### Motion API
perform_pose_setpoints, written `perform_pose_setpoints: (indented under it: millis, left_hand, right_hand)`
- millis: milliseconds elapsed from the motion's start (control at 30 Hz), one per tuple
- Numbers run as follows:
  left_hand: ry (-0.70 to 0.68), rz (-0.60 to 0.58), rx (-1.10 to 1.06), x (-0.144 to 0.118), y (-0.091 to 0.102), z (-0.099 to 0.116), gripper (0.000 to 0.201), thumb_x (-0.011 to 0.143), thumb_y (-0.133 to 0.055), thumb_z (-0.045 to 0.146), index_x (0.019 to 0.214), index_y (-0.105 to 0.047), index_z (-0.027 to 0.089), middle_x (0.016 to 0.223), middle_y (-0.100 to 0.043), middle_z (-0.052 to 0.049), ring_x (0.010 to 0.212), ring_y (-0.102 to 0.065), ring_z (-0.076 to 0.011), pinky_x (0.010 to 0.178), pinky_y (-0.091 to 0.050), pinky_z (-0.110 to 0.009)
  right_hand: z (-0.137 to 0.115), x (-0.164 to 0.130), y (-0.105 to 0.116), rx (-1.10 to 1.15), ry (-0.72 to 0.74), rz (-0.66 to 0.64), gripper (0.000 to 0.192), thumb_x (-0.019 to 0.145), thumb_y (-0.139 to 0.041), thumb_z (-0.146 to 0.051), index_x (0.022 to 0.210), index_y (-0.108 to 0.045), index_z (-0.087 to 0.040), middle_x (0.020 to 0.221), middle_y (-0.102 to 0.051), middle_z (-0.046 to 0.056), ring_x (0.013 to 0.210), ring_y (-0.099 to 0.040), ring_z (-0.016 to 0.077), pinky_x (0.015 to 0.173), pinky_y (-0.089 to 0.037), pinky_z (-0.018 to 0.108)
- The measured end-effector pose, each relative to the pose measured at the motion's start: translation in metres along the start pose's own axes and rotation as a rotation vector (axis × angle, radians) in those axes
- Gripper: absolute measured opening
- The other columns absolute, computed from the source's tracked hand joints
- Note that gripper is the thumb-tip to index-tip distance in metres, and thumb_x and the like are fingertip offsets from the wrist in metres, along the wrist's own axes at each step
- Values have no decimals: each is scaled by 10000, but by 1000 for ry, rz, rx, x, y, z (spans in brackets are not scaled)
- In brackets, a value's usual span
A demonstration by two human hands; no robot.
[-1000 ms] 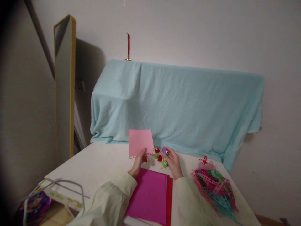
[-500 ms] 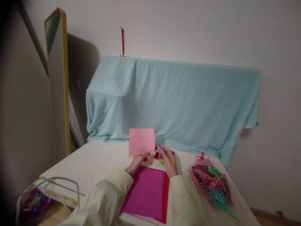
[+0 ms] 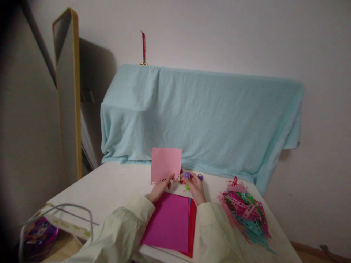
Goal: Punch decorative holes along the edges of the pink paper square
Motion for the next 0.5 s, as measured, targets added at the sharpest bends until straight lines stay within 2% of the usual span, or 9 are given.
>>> perform_pose_setpoints:
  millis: [133, 233, 300, 400, 500]
  left_hand:
    - [-31, -21, 0, 3, -2, -5, 571, 780, -455, 586, 347, -399, 219, 424, -459, 3, 501, -462, -147, 640, -358, -277]
    - [-7, -33, -1, 4, -3, -10, 570, 777, -456, 595, 350, -421, 218, 434, -481, -5, 524, -489, -159, 637, -359, -282]
    - [-4, -26, -3, 4, -3, -12, 572, 777, -454, 599, 353, -429, 216, 438, -485, -5, 534, -498, -160, 645, -362, -280]
    - [-36, -1, -28, 5, -2, -10, 557, 783, -455, 589, 371, -430, 215, 440, -481, 3, 537, -500, -154, 656, -364, -274]
    - [-40, 2, -27, 6, -3, -10, 530, 783, -466, 571, 390, -438, 216, 449, -489, 9, 525, -496, -149, 655, -362, -270]
  right_hand:
    - [-6, -3, 1, 55, -27, 20, 372, 704, -711, -400, 979, -577, -188, 829, -697, 67, 744, -669, 205, 688, -514, 337]
    - [-6, -3, 6, 9, -35, 60, 448, 709, -701, -428, 1058, -567, -180, 762, -693, 53, 627, -643, 176, 557, -492, 286]
    - [-6, -2, 10, -28, -9, 77, 446, 701, -710, -419, 1046, -582, -167, 740, -686, 45, 568, -605, 149, 498, -457, 252]
    - [-5, -1, 13, -30, 29, 85, 388, 672, -748, -358, 976, -585, -180, 756, -690, 32, 569, -593, 129, 526, -459, 242]
    - [-5, -1, 11, 23, 33, 85, 390, 658, -766, -314, 966, -550, -212, 846, -704, 41, 699, -647, 162, 640, -496, 282]
Point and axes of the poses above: each hand's wrist, its own x-axis towards the middle knuckle, its own y-axis out of the back of the hand, z = x × y, the point moved 8 cm from there along x, towards the middle knuckle
